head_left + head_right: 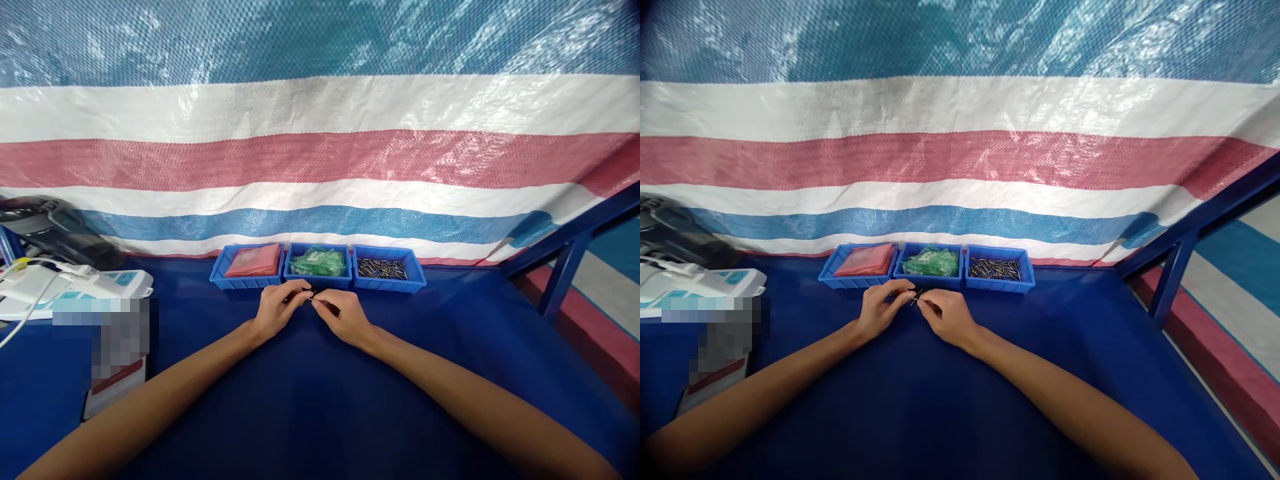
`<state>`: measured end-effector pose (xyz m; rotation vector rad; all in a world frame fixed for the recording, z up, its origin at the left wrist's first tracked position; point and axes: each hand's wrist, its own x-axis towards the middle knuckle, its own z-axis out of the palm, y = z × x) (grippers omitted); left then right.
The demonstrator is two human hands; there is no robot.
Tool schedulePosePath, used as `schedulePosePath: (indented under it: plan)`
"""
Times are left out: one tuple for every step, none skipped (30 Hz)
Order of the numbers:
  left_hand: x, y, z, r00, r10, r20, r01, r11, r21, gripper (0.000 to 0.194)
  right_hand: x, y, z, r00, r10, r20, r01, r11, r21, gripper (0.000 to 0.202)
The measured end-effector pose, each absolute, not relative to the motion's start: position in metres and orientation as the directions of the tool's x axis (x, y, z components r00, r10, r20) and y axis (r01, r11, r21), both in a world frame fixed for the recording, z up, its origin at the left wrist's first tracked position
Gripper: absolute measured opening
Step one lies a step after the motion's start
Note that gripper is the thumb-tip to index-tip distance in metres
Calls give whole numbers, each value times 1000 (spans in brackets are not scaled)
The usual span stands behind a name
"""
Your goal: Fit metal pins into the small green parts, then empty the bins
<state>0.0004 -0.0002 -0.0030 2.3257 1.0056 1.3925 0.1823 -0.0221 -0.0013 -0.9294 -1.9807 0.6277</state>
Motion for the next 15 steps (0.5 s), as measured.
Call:
schedulePosePath:
  plan:
    - [0,0,-3,298,677,673,430,-724,539,16,183,-22,-2,-404,784,472,384,613,-690,22]
    - [0,0,-3,294,680,672,425,-723,545,16,183,-23,-2,-427,775,466,391,622,-678,23]
    - [-1,0,-3,294,681,670,421,-722,549,17,183,-24,-2,-436,774,459,394,622,-676,23]
    - [-1,-1,-2,295,682,669,417,-722,552,17,183,-25,-2,-426,785,450,391,608,-691,23]
    - [-1,-1,-2,295,685,666,414,-720,557,17,183,-26,-1,-393,806,442,379,580,-721,23]
    - [-1,-2,-1,296,692,659,412,-715,565,17,183,-26,1,-338,837,431,357,538,-764,23]
    - [-1,-2,0,297,703,647,413,-705,577,17,183,-26,2,-264,872,413,318,482,-816,23]
    - [0,-3,1,295,715,634,415,-693,590,18,184,-25,4,-172,907,384,262,418,-870,23]
    - [0,-3,2,290,727,623,416,-682,601,18,184,-24,6,-70,936,346,188,353,-916,24]
    - [0,-4,3,283,735,616,417,-672,612,19,184,-22,8,36,952,304,100,299,-949,25]
    - [1,-4,3,275,743,610,416,-664,621,19,185,-19,11,134,956,261,8,263,-965,27]
    - [1,-5,3,265,748,609,413,-659,629,20,185,-17,13,220,950,224,-74,245,-967,28]
    - [1,-5,3,258,752,607,409,-654,636,21,186,-15,15,286,938,198,-134,244,-961,29]
    - [1,-5,3,254,756,604,404,-650,644,21,187,-13,16,326,927,184,-169,249,-954,30]
    - [1,-5,2,253,760,599,401,-646,650,22,187,-12,18,345,920,184,-178,257,-950,31]
